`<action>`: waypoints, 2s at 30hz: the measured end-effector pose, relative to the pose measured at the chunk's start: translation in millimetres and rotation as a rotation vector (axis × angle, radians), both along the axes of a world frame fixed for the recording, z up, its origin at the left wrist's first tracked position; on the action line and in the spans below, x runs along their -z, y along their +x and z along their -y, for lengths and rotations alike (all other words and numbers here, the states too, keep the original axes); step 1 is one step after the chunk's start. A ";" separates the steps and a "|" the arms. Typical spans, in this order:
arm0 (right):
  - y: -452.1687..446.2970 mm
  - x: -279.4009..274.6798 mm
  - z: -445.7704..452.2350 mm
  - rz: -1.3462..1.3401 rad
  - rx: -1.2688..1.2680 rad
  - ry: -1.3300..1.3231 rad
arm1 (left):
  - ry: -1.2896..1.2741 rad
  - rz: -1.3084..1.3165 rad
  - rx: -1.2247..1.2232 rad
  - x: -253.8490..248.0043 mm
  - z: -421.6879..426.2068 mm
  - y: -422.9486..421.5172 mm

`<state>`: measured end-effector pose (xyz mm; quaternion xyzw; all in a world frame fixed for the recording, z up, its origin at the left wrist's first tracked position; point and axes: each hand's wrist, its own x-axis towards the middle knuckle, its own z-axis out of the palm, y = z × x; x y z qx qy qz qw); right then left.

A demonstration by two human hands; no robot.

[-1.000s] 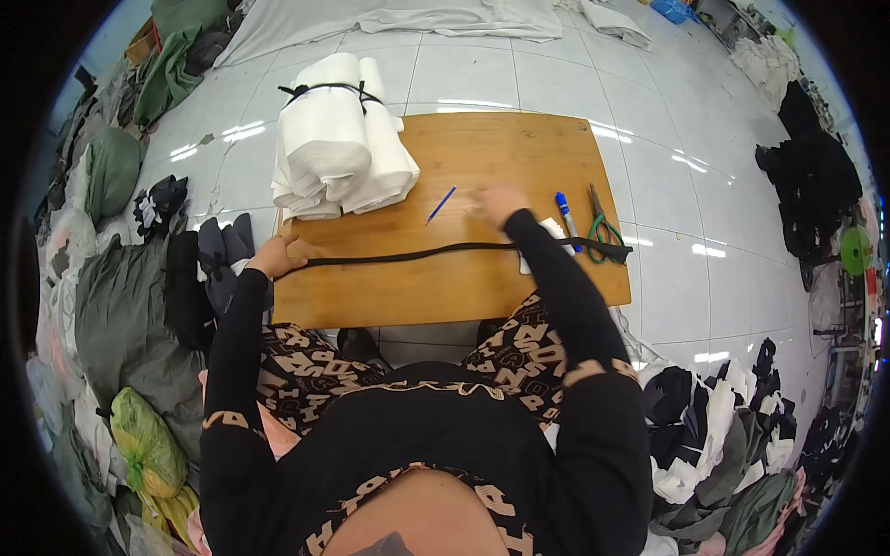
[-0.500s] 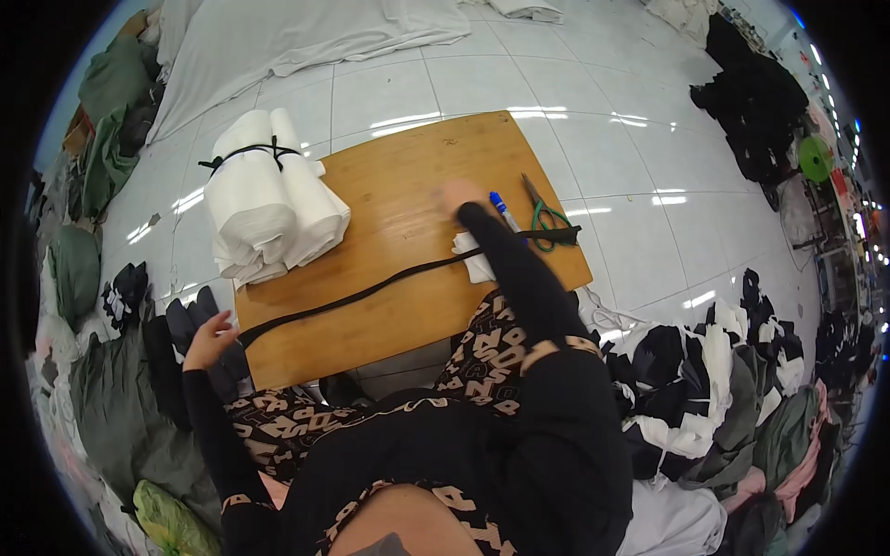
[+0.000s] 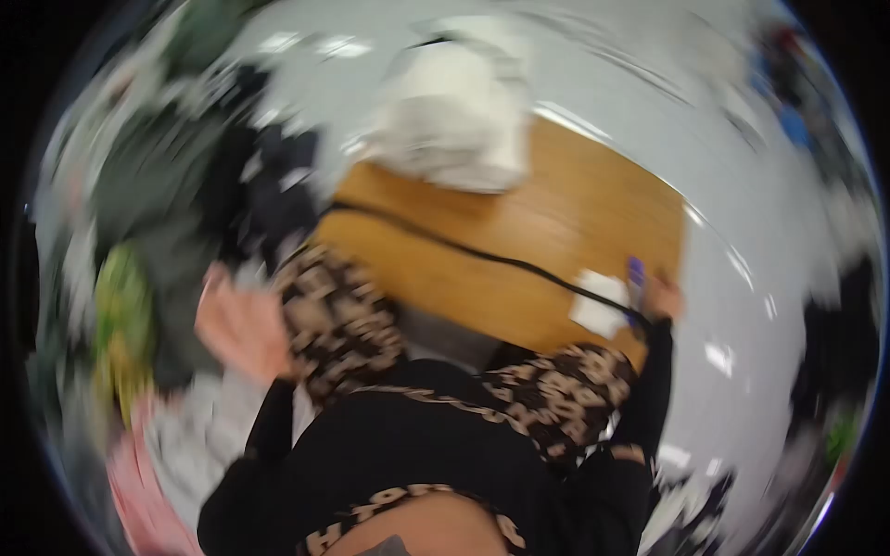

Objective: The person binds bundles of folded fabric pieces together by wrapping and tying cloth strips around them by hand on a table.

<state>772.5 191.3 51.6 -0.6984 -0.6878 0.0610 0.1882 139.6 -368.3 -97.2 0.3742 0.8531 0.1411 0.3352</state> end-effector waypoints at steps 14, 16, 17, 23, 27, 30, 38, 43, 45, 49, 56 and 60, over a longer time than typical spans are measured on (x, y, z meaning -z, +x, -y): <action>-53.2 -50.2 77.9 -0.272 -0.255 -0.310 | -0.273 0.035 -0.724 -42.8 -38.3 72.9; -45.5 -43.2 79.3 -0.241 -0.262 -0.333 | -0.247 -0.024 -0.708 -31.9 -31.2 73.3; -51.9 -48.9 86.3 -0.185 -0.267 -0.327 | -0.236 -0.054 -0.701 -22.1 -23.8 73.8; -99.3 -59.1 106.0 0.080 -0.424 -0.355 | -0.053 0.282 -0.671 -70.1 -15.4 65.1; -173.1 -76.8 141.1 -0.056 -0.597 -0.400 | 0.322 0.431 -0.721 -78.2 -22.0 56.1; -213.2 -82.0 156.4 -0.087 -0.692 -0.444 | 0.660 0.362 -0.665 -138.8 -41.5 40.6; -319.4 -131.7 187.0 -0.490 -1.065 -0.368 | 1.652 0.519 -0.651 -337.8 -112.6 -26.3; -342.4 -195.7 210.6 -0.868 -1.280 -0.270 | 1.377 1.272 0.033 -428.6 -197.7 1.6; -331.1 -203.0 218.5 -1.077 -1.266 -0.305 | 1.364 1.213 -0.089 -415.7 -247.3 61.5; -291.0 -169.1 241.8 -1.085 -0.807 -0.268 | 0.992 0.794 0.038 -406.9 -315.0 182.7; -240.8 -42.4 215.4 -1.213 -0.145 -0.490 | 0.785 0.536 0.053 -227.8 -421.3 246.2; -231.5 -10.7 203.2 -0.630 -0.209 -0.430 | 0.382 0.358 0.227 -167.2 -384.5 244.7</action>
